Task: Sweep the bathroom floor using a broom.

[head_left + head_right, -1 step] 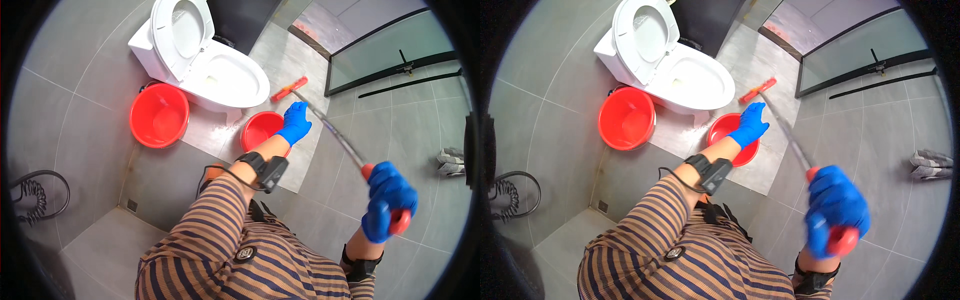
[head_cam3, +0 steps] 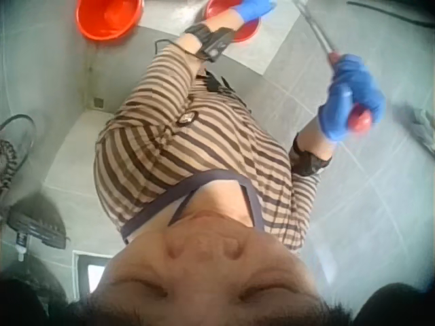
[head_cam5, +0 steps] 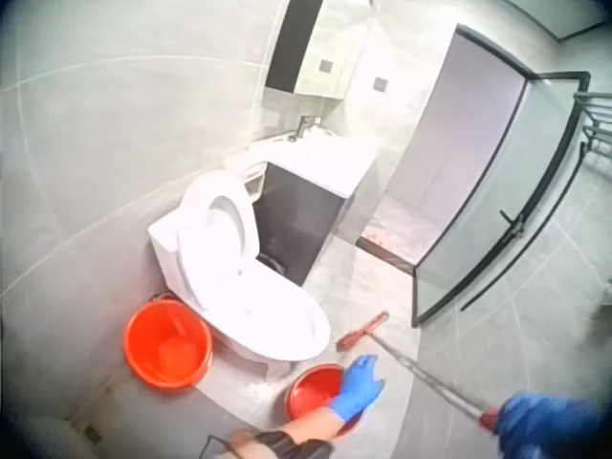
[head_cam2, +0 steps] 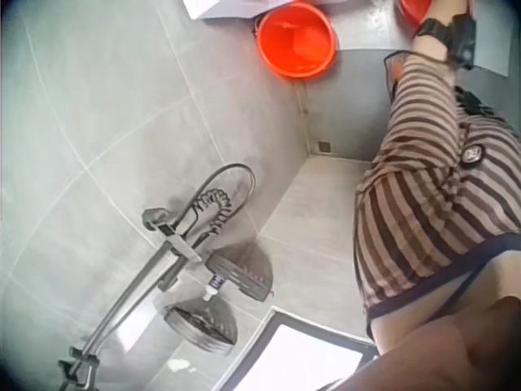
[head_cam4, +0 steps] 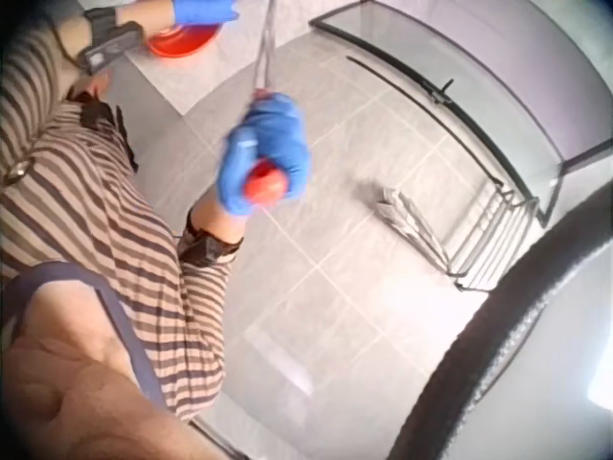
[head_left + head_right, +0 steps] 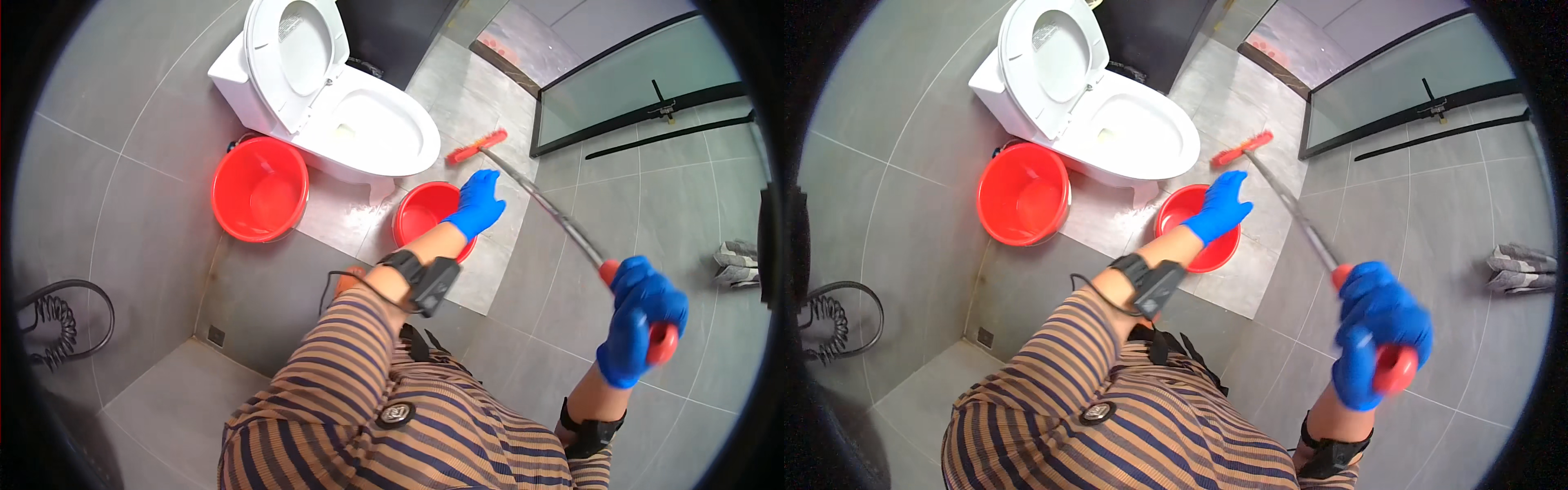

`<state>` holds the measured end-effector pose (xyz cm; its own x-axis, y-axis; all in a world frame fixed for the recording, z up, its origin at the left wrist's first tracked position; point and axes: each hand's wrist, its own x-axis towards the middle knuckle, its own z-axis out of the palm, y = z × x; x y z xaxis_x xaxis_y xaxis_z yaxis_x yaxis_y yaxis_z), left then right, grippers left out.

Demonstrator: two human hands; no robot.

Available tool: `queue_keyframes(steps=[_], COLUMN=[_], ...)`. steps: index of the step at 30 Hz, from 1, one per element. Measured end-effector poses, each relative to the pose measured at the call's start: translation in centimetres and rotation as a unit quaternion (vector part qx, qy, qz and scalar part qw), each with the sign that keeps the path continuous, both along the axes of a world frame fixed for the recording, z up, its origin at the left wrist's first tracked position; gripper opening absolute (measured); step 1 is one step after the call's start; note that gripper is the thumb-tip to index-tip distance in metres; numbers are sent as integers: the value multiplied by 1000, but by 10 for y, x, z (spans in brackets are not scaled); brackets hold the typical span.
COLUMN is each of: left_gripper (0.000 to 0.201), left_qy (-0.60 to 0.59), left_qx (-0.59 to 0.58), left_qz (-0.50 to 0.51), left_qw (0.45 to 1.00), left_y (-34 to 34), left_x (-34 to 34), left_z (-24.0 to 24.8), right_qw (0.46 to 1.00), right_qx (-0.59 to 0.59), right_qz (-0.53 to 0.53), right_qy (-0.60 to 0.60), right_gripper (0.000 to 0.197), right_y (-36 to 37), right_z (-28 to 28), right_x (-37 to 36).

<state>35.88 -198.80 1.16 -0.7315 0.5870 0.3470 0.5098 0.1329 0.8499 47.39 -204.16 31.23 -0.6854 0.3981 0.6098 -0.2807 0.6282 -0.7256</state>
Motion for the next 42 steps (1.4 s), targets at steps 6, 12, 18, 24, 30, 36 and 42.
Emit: queue_keyframes(steps=[6, 12, 18, 24, 30, 36, 42], left_gripper=[46, 37, 24, 30, 34, 24, 19], left_qy=[-231, -262, -127, -262, -309, -337, -27], left_qx=[-276, -477, -583, -334, -265, -301, -514], left_qz=[-208, -24, -117, 91, 52, 46, -185], left_qw=[910, 839, 794, 901, 912, 891, 837], left_y=[-143, -360, -440, -384, -354, -402, -479], left_x=[-22, -35, -103, -177, -193, -179, -169], left_z=[-14, -131, -168, -135, -128, -145, -178], right_qw=[987, 980, 965, 966, 971, 971, 956], right_qx=[-81, -94, -97, -102, -84, -89, -89], right_qz=[-141, -160, -215, -206, -188, -171, -229], right_qy=[12, 70, 113, 117, 120, 140, 159], right_gripper=[13, 7, 7, 5, 4, 4, 4], right_y=[97, 133, 150, 141, 143, 160, 149], right_z=[-32, -21, -20, -25, -28, -33, -33], right_x=[34, 40, 32, 4, -5, 5, -18])
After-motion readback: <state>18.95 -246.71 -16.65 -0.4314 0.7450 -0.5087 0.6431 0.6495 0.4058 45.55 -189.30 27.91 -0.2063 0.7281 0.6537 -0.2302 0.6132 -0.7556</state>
